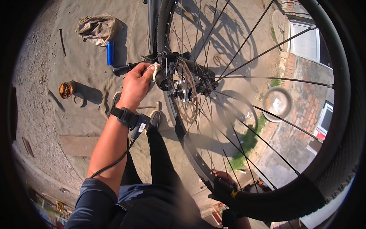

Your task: The person wipes the bicycle frame and rear derailleur with a cloth, then rotates the rear wheel while continuing to wipe the chain and gears. The person finishes by walking toward a glass door and entering a room.

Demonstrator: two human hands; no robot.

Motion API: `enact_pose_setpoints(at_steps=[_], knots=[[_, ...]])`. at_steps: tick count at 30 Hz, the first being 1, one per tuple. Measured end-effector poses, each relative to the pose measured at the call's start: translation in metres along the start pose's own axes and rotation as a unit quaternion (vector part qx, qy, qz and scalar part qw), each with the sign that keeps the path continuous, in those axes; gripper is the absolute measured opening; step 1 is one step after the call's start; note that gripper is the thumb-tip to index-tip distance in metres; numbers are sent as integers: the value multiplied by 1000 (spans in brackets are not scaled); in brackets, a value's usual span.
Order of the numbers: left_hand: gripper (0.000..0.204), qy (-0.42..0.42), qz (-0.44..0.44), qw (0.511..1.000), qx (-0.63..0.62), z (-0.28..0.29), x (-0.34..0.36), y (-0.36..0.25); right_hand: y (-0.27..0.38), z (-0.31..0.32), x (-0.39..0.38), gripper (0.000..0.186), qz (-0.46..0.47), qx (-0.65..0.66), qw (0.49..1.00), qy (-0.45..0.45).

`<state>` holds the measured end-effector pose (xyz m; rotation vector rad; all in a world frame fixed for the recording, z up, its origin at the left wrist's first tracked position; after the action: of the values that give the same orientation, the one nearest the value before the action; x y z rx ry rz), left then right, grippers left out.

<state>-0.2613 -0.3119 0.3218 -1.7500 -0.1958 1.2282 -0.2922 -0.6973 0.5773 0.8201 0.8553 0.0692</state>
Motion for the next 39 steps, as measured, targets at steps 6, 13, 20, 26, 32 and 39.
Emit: enact_pose_setpoints(at_steps=[6,13,20,26,32,39], knots=[[22,58,-61,996,-8,1,-24,-23,-4,1,-2,85,0,-16,1000,3],[15,112,-1,992,-57,-3,-14,-25,-8,9,-2,86,16,-114,993,13],[20,-1,35,999,3,9,21,23,-4,4,-6,90,-24,-68,997,-2],[22,-59,131,955,-261,-9,-7,86,0,4,-8,92,-68,-88,994,-9],[19,-17,111,901,-419,-36,-81,31,5,1,-1,86,-49,-47,997,-25],[19,-55,210,915,-340,-42,-39,63,-6,7,-10,87,-78,-22,996,-39]])
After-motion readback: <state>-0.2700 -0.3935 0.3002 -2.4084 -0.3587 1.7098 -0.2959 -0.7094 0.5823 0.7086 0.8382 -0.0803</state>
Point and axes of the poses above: each hand's wrist, its own x-axis towards the middle knuckle, its own z-axis out of the back of the hand, y = z × x, the point moved 5 cm from there along x, towards the middle knuckle, and after that the axes turned 12 degrees about -y, right-handed, at the moved point
